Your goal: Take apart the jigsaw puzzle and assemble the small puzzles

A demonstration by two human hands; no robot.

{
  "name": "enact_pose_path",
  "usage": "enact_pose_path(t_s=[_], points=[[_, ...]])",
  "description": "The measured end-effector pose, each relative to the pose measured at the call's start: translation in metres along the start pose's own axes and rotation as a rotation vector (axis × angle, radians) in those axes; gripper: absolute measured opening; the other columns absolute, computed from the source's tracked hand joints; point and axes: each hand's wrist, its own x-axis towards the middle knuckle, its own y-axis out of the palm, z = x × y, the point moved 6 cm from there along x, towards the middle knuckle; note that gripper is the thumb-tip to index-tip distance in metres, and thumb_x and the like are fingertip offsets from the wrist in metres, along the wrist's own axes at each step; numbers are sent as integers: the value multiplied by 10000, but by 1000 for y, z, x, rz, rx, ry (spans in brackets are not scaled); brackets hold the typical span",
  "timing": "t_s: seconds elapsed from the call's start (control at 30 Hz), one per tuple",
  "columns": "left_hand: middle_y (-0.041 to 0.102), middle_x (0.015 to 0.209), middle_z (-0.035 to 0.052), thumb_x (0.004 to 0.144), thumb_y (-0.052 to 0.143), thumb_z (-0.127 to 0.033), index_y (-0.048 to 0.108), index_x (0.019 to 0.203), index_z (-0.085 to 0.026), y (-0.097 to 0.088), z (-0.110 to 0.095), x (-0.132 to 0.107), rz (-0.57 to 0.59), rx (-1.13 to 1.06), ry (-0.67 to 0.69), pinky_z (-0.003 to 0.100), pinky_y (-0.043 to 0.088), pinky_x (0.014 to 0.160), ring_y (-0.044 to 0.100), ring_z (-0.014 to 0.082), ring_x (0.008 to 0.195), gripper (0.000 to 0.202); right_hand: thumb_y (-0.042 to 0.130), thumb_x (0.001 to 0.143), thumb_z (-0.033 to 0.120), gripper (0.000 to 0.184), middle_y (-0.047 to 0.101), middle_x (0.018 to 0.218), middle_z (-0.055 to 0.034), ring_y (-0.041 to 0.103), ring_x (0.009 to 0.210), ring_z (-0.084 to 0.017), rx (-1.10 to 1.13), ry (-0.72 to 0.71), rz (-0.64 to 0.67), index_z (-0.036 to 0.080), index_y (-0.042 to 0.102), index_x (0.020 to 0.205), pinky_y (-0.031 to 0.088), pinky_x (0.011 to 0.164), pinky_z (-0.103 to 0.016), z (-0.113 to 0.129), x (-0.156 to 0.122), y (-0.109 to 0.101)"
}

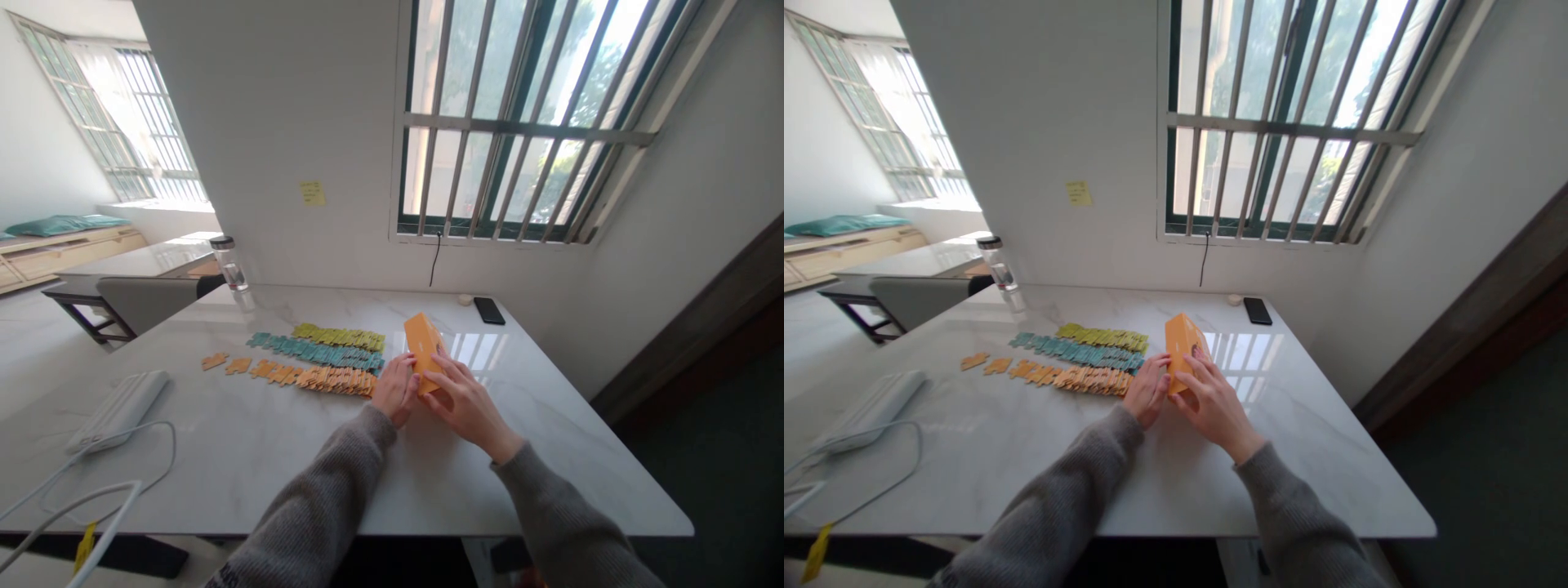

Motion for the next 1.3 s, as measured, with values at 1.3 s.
enact_pose_path(t_s=[1.3], points=[[691, 1044, 131, 871, 565, -248, 598, 1166, -126, 35, 10, -28, 366, -437, -286, 354, 509, 903, 655, 218, 998, 321, 532, 910, 219, 309, 569, 1347, -110, 457, 1239, -304, -504, 117, 81, 242, 607, 1209, 336, 1000, -430, -44, -17, 31]])
